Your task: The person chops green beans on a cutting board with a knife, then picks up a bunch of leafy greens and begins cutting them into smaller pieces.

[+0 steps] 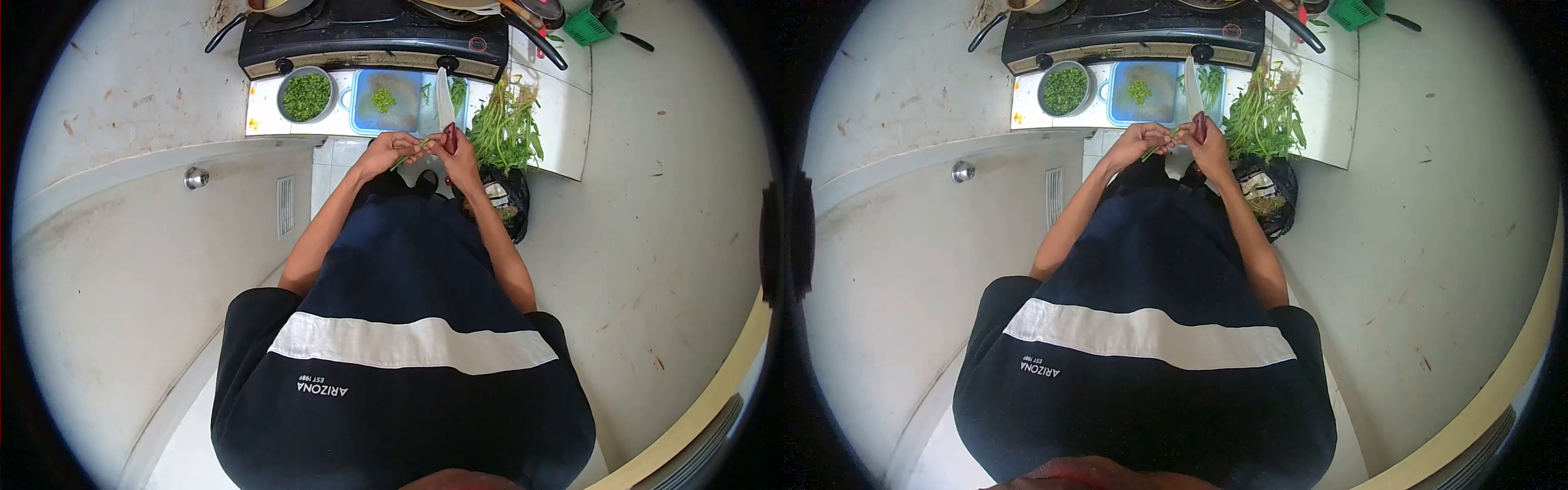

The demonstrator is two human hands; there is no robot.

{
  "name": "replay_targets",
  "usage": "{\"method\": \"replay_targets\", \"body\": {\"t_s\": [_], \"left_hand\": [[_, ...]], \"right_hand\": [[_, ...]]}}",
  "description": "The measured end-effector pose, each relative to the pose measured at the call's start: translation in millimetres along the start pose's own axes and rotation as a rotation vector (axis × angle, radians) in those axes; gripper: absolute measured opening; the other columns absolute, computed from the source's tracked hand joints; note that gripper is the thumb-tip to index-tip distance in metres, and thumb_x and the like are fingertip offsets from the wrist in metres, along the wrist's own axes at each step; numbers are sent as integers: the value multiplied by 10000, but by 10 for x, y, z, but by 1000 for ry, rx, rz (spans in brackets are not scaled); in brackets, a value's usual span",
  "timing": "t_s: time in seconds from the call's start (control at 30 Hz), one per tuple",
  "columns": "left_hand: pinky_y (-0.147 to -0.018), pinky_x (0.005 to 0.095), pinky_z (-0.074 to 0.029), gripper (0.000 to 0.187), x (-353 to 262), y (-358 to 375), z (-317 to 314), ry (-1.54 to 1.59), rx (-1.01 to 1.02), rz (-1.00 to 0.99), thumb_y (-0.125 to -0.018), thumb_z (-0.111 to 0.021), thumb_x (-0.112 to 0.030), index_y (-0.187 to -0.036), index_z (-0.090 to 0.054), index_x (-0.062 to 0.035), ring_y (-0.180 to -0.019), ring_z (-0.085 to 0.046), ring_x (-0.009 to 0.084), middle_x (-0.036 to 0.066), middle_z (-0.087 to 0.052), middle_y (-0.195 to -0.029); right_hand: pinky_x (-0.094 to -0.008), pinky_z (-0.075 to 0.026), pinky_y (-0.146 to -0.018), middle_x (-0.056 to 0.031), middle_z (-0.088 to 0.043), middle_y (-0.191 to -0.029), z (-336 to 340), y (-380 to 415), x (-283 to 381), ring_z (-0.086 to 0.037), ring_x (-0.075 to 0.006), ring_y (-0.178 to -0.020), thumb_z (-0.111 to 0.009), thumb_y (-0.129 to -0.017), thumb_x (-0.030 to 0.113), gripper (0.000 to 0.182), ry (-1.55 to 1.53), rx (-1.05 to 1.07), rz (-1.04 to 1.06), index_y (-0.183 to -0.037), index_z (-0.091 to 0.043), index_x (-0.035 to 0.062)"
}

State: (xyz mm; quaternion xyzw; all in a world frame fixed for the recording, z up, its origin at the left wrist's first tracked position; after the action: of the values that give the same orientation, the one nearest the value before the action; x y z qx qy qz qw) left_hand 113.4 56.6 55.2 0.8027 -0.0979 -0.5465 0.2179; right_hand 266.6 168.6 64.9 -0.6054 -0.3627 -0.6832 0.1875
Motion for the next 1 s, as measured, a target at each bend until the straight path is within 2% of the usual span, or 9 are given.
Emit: {"method": "replay_targets", "body": {"t_s": [0.13, 0.23, 0.33, 0.4, 0.43, 0.57, 0.63, 0.8, 1.0], "left_hand": [[-804, 277, -550, 136, 104, 95, 248, -58, -87, 17, -970, -682, -78, -1079, -659, 0, -870, -679, 134, 77, -732, -973], [-797, 271, -546, 124, 172, 159, 519, -69, -192, -18, -967, -673, -57, -1082, -656, -15, -877, -672, 125, 67, -723, -972], [-773, 269, -543, 118, 274, 174, 887, -97, -292, -36, -957, -669, -39, -1074, -661, -38, -872, -664, 125, 52, -710, -968], [-764, 273, -540, 126, 334, 156, 1153, -114, -415, -30, -942, -694, -56, -1064, -667, -42, -853, -662, 132, 42, -695, -935], [-750, 272, -537, 126, 295, 158, 1239, -159, -464, -18, -936, -704, -68, -1055, -671, -43, -826, -652, 128, 35, -680, -911], [-712, 271, -530, 132, 155, 156, 1537, -119, -519, -48, -938, -711, -86, -1055, -669, -44, -806, -640, 116, 28, -669, -902], [-706, 270, -530, 136, 25, 152, 1579, -135, -499, -58, -938, -708, -83, -1059, -665, -40, -805, -641, 116, 30, -668, -917], [-701, 271, -541, 161, -77, 128, 1639, -123, -390, -128, -934, -687, -54, -1088, -646, -33, -830, -660, 121, 39, -668, -983], [-688, 283, -547, 179, -41, 111, 1715, -93, -404, -129, -925, -698, -78, -1089, -646, -25, -831, -668, 126, 39, -673, -979]], "right_hand": [[-331, -571, -778, -106, -736, -1029, -63, -92, -95, -723, -197, -879, -664, -1001, 246, 313, -137, 18, -94, -1127, -578, -27], [-293, -560, -747, -92, -738, -995, -21, -144, -282, -695, -126, -857, -601, -1044, 322, 330, 17, 42, -133, -1079, -618, -6], [-318, -534, -690, -100, -726, -890, -3, -212, -391, -690, -184, -779, -620, -1027, 349, 343, 320, 81, -110, -1046, -628, 7], [-427, -516, -699, -184, -687, -875, -33, -241, -285, -672, -342, -764, -635, -996, 378, 354, 677, 154, 28, -994, -642, 24], [-472, -503, -710, -175, -657, -864, -57, -286, -374, -640, -394, -787, -643, -983, 365, 324, 684, 180, 41, -984, -639, 41], [-461, -496, -671, -169, -627, -876, -159, -396, -431, -645, -370, -744, -632, -996, 312, 264, 849, 191, 192, -1041, -657, 53], [-495, -517, -694, -165, -617, -947, -206, -476, -370, -658, -396, -798, -631, -988, 318, 259, 964, 206, 234, -1087, -652, 80], [-511, -548, -747, -155, -637, -973, -336, -754, -306, -668, -398, -859, -616, -985, 358, 283, 1126, 250, 182, -1099, -640, 99], [-520, -552, -786, -171, -643, -1003, -469, -1043, -191, -679, -394, -923, -586, -992, 398, 311, 1218, 264, 141, -1131, -643, 124]]}}
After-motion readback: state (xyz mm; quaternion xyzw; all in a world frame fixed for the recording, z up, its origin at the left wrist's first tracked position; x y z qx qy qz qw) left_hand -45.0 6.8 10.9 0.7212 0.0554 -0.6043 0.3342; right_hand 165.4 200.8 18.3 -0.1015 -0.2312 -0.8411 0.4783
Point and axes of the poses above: each hand's wrist, its own y-axis away from the middle knuckle, its own z-axis out of the back of the hand, x = y × z, the point moved 4 cm from there along -y, towards the middle knuckle
